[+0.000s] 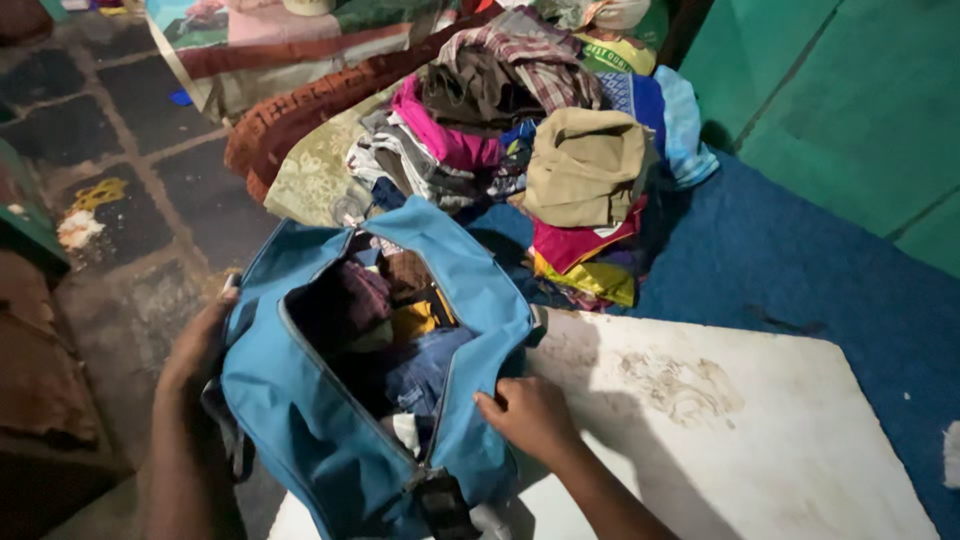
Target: The person places several items of clothing from a pile into a blue bag, one by one.
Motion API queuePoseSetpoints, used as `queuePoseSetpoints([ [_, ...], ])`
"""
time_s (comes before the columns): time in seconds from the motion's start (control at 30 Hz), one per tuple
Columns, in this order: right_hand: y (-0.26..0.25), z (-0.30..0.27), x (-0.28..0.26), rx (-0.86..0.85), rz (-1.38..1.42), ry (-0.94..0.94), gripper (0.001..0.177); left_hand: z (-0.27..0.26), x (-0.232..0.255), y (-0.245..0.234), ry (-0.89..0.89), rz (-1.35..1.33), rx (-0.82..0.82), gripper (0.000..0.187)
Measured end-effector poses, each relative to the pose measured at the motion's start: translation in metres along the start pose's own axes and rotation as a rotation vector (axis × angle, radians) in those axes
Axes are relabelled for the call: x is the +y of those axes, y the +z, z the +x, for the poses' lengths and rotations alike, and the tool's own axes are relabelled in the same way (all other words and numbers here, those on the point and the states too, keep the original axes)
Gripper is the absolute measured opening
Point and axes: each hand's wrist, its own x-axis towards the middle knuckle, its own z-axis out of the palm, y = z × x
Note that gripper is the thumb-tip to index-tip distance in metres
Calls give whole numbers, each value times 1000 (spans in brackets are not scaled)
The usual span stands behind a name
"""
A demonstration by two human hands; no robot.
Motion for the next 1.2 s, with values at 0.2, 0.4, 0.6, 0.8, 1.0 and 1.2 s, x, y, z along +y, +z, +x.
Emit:
queuePoseSetpoints([
  [0.2, 22, -36, 24, 198, 67, -100, 42, 9, -7, 2, -176, 415, 125, 43],
  [0.4, 0, -95, 27, 219, 157, -201, 31, 24, -37, 17, 206, 157, -131, 38],
  [0.6, 1, -125, 24, 129, 323, -66, 32, 6, -20, 34, 181, 210, -227, 42],
  [0.8, -6, -108, 17, -95, 431, -49, 38, 3, 25, 46, 313, 898, 45, 65],
  [1.0, -13, -109, 40, -24, 299, -115, 49, -75, 132, 138, 492, 1186, 23, 72],
  [1.2, -10, -117, 60, 65, 392, 13, 29, -65, 192, 225, 440, 1433, -149, 74],
])
